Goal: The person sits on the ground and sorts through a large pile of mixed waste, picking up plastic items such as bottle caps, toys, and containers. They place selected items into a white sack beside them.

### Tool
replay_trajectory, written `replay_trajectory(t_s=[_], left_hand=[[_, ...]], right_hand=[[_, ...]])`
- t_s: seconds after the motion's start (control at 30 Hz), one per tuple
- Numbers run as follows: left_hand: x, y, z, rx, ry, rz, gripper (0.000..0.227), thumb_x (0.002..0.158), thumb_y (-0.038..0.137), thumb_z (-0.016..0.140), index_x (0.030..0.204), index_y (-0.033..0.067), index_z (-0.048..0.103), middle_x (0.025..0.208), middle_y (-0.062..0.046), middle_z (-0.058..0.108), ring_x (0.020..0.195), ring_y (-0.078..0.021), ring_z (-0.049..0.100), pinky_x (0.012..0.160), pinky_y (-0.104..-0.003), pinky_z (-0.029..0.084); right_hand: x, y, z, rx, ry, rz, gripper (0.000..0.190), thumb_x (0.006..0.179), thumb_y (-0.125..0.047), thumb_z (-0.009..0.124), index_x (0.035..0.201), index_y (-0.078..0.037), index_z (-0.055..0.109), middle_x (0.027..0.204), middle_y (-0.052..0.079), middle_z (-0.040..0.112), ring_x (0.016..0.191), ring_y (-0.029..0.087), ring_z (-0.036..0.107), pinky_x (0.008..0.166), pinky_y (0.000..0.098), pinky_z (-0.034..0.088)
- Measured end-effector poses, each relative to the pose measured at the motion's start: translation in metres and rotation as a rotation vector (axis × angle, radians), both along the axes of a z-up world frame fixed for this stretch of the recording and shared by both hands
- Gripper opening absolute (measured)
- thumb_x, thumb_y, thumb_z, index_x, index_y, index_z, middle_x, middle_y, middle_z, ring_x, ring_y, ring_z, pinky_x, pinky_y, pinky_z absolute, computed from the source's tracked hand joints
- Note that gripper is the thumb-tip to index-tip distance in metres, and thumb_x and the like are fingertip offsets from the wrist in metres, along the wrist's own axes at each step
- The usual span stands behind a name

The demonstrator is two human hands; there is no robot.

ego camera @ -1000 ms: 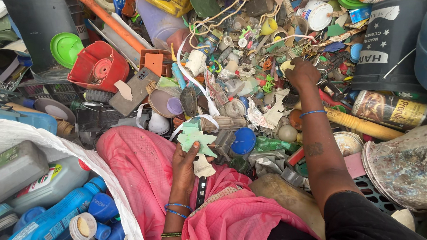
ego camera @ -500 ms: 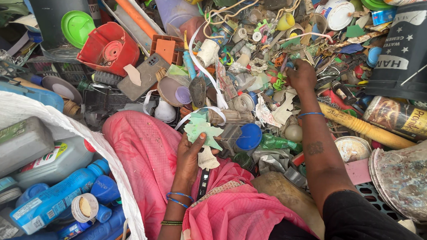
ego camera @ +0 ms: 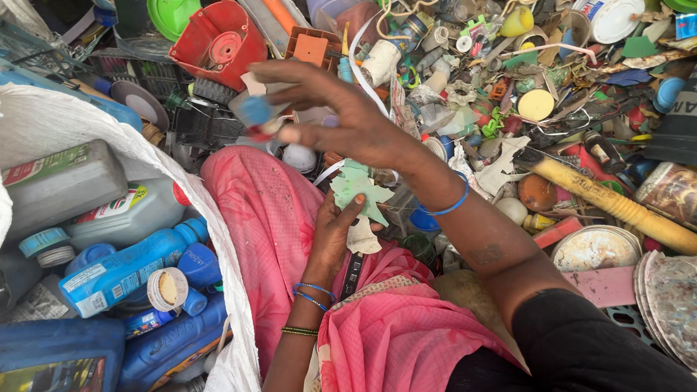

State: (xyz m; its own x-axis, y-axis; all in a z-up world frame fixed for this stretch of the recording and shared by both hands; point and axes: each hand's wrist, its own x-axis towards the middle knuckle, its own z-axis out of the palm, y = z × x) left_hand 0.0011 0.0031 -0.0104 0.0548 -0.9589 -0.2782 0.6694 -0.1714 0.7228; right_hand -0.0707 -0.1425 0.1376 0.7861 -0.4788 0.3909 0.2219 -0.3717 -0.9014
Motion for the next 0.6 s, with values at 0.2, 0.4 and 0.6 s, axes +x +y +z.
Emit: replay_trajectory(t_s=[0.2, 0.4, 0.6], left_hand=[[0.000, 0.001, 0.003, -0.035, 0.032, 0.005, 0.051, 0.095, 0.022, 0.070, 0.138, 0.0032, 0.051, 0.115, -0.013, 0.070, 0.089, -0.0213, 0.074, 0.066, -0.035, 0.066], [0.003, 0.001, -0.009, -0.018, 0.024, -0.003, 0.050, 0.095, 0.022, 0.070, 0.137, 0.0025, 0.051, 0.114, -0.014, 0.070, 0.088, -0.0221, 0.075, 0.065, -0.035, 0.066], [0.002, 0.000, -0.013, -0.050, 0.028, -0.001, 0.055, 0.095, 0.024, 0.070, 0.141, 0.0034, 0.049, 0.117, -0.013, 0.069, 0.092, -0.0228, 0.075, 0.066, -0.035, 0.066]], right_hand=[[-0.005, -0.005, 0.044, -0.528, 0.144, -0.078, 0.065, 0.107, -0.038, 0.074, 0.158, -0.011, 0.043, 0.162, 0.012, 0.045, 0.158, 0.030, 0.038, 0.133, 0.0454, 0.032], [-0.120, -0.054, -0.032, -0.486, 0.676, -0.707, 0.035, 0.097, -0.031, 0.072, 0.127, -0.014, 0.068, 0.118, 0.011, 0.071, 0.104, 0.028, 0.070, 0.087, 0.0418, 0.054], [-0.221, -0.105, -0.165, -0.365, 1.349, -0.916, 0.048, 0.079, -0.035, 0.081, 0.122, -0.017, 0.069, 0.118, 0.015, 0.070, 0.104, 0.036, 0.068, 0.081, 0.0494, 0.053]])
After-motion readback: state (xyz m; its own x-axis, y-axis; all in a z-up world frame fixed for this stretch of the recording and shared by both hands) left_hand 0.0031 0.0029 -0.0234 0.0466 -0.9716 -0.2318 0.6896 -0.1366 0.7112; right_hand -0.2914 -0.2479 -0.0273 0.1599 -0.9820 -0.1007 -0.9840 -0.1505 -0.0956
